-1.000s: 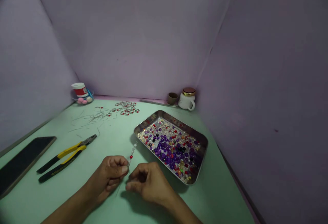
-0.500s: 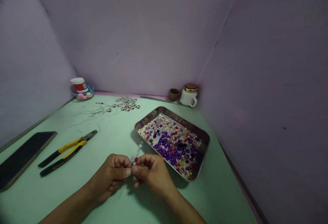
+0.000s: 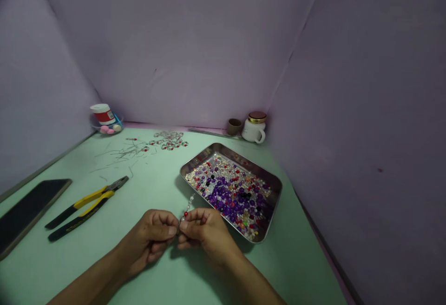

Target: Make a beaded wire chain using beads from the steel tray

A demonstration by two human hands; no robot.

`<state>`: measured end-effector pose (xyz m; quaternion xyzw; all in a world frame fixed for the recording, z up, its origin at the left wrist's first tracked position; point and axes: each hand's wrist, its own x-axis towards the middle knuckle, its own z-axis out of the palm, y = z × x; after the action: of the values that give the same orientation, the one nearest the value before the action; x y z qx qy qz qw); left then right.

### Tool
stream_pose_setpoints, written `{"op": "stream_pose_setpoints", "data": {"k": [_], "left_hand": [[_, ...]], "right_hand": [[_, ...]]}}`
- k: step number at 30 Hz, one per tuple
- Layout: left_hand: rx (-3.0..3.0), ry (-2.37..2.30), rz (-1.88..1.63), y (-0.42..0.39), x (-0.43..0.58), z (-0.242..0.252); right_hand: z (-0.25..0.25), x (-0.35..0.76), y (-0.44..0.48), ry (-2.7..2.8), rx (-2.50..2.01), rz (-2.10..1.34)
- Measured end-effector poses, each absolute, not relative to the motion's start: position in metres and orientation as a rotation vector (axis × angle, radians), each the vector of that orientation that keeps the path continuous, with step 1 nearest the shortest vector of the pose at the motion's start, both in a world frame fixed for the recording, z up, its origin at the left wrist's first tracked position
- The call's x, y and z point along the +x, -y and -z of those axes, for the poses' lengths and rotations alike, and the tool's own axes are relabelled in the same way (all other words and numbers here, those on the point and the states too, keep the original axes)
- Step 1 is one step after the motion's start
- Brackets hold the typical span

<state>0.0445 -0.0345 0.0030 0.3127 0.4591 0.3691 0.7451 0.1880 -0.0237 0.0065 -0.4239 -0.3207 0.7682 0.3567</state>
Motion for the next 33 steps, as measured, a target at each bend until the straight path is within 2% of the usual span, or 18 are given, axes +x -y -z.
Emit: {"op": "stream_pose_setpoints", "data": {"k": [9, 14, 17, 25, 33], "left_hand": [[0.651, -1.147, -0.829, 0.036, 0.051, -0.004], [0.619, -1.156, -0.858, 0.037, 0.053, -0.002], [0.623, -1.086, -0.844, 0.035, 0.051, -0.002], [0.659, -0.941, -0.795, 0.032, 0.041, 0.0], [0.785, -1.023, -0.943, 0.037, 0.047, -0.004]], "right_hand": [[0.0, 0.183, 0.025, 1.128, -1.159, -1.641], [0.001, 0.181, 0.026, 1.116, -1.206, -1.587], [-0.002, 0.181, 0.025, 1.065, -1.204, -1.626], [-0.004, 0.187, 0.026, 0.736, -0.997, -2.027], [-0.003, 0.185, 0.027, 0.736, -1.008, -1.944]]}}
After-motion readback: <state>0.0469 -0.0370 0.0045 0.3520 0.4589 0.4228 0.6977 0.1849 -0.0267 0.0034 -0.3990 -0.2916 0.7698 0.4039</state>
